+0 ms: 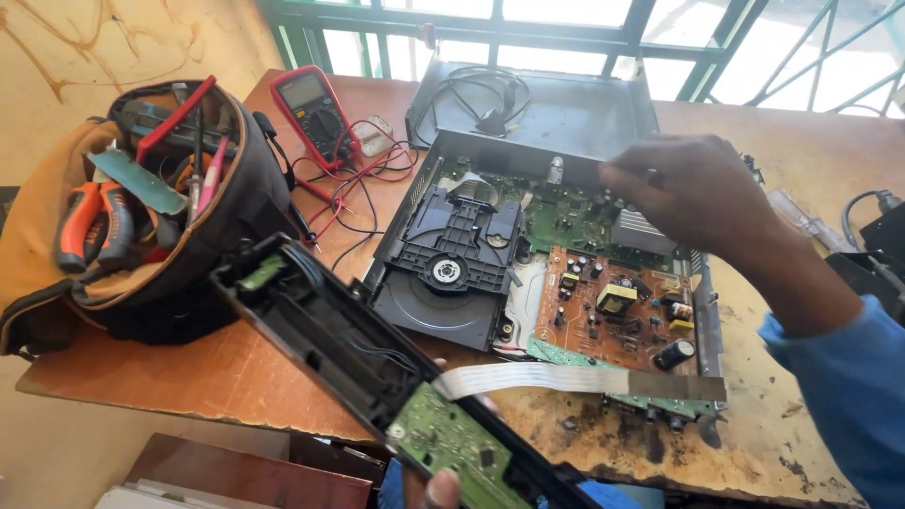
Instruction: Disassembling and reassembling internal components of a DVD player, including the front panel and ribbon cables
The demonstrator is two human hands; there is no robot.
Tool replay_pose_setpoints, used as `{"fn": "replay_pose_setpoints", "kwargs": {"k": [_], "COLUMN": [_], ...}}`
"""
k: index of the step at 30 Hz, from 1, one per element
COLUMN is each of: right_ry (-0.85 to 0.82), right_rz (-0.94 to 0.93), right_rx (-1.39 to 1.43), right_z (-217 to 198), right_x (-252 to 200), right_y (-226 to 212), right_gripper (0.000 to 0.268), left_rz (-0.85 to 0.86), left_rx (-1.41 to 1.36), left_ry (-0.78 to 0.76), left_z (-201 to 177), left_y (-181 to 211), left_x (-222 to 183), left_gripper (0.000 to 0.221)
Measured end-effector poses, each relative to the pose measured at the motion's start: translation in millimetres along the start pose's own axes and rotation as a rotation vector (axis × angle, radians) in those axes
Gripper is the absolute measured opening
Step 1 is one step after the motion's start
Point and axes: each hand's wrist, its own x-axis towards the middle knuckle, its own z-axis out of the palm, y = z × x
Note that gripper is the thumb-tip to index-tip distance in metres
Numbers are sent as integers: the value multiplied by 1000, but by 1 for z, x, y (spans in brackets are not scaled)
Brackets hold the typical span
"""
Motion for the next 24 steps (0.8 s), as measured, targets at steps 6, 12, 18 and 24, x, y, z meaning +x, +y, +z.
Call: {"fn": "replay_pose_setpoints", "kwargs": {"k": [6,12,18,24], "right_ry": [-354,-393,-268,-177], "right_rz": [-195,-162,-199,-349], "right_rx": [222,272,198,114], "right_z": [-10,-3,12,24], "right_x": [-85,-120,-142,-151], "right_y": [-43,-43,-38,-40], "right_gripper": [35,58,48,41], "left_rz": [-17,-47,78,66], "left_rx": [-415,-525,-407,-408], "left_ry": [-35,-34,-35,-56], "left_z": [67,57,56,53], "left_y": [22,43,52,51], "left_x": [38,64,84,90], "left_gripper": [73,60,59,64]}}
